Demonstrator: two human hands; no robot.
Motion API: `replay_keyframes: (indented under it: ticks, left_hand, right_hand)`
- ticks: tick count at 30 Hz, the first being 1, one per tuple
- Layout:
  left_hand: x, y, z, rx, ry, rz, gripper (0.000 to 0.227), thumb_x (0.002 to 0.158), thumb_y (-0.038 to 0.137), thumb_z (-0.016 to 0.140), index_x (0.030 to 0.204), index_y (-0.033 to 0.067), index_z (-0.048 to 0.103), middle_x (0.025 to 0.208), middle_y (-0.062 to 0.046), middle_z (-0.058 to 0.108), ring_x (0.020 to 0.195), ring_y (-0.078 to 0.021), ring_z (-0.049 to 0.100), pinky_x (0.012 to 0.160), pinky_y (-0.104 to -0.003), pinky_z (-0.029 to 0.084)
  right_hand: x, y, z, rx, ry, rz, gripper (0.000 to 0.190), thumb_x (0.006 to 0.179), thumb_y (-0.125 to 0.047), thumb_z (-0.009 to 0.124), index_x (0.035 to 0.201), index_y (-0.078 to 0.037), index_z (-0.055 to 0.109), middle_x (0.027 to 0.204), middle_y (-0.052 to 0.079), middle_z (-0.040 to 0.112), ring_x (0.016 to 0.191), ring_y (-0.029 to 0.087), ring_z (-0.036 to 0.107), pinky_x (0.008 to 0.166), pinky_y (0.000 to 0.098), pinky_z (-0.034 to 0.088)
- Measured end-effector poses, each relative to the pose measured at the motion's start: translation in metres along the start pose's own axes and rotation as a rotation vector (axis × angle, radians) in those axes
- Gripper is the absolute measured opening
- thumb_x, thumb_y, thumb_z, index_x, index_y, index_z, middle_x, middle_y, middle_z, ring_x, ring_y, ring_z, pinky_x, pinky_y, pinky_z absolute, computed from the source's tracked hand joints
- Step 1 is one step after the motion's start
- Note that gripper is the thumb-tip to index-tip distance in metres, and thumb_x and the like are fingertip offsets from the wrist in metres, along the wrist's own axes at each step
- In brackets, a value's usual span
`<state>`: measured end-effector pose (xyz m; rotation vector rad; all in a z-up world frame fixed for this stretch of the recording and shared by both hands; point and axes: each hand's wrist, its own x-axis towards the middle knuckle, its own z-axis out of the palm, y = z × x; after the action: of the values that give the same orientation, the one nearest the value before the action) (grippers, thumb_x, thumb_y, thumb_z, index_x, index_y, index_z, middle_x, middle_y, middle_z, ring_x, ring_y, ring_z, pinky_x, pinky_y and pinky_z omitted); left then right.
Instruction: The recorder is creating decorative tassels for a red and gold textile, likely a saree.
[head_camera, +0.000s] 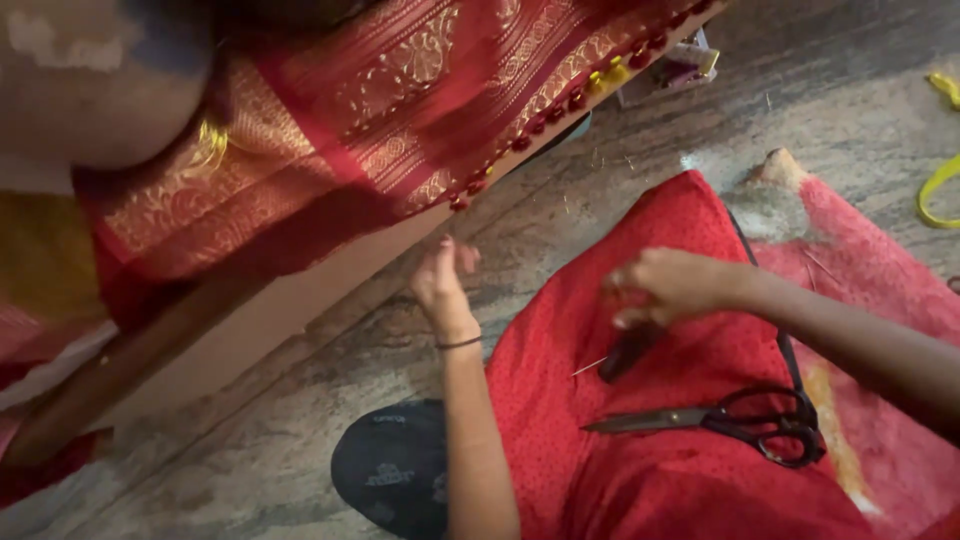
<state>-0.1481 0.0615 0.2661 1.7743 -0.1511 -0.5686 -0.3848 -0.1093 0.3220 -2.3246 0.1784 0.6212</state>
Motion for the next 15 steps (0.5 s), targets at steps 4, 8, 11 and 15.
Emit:
replay_keyframes:
  ticks: [4,8,11,15]
  left_hand:
    - [-0.041,0.089,-0.002,-0.605,-0.296,0.402,0.023,0.099,0.017,0.064,0.119,0.0059,0.069,0.116,-0.001,0.070,0.111,-0.0105,0.062,0.105,-0.028,0.045]
    - [-0.044,0.095,0.010,-0.658,-0.335,0.411,0.017,0.100,0.008,0.070,0.116,0.0033,0.069,0.118,-0.003,0.070,0.112,-0.0126,0.062,0.108,-0.032,0.045]
    - [-0.046,0.091,0.014,-0.699,-0.322,0.428,0.013,0.101,0.008,0.070,0.113,0.0037,0.069,0.118,-0.004,0.070,0.114,-0.0138,0.063,0.109,-0.032,0.045]
    - [-0.056,0.101,0.016,-0.728,-0.306,0.434,0.018,0.099,0.007,0.068,0.116,0.0037,0.070,0.118,-0.003,0.070,0.113,-0.0124,0.062,0.108,-0.030,0.045]
  right_hand:
    - [0.022,-0.010,-0.005,0.068,0.246,-0.140,0.038,0.087,-0.042,0.073,0.109,-0.011,0.070,0.097,0.014,0.076,0.091,0.033,0.073,0.081,0.0453,0.057]
    - [0.028,-0.029,-0.006,0.095,0.356,-0.208,0.037,0.087,-0.040,0.073,0.105,-0.008,0.071,0.094,0.015,0.076,0.089,0.034,0.073,0.080,0.0444,0.057]
    - [0.025,-0.036,-0.008,0.134,0.342,-0.244,0.035,0.089,-0.038,0.073,0.105,-0.007,0.071,0.096,0.014,0.077,0.089,0.032,0.074,0.080,0.0419,0.058]
    - [0.027,-0.043,-0.020,0.206,0.376,-0.258,0.029,0.090,-0.032,0.074,0.104,-0.007,0.072,0.096,0.011,0.079,0.087,0.026,0.077,0.079,0.0386,0.060]
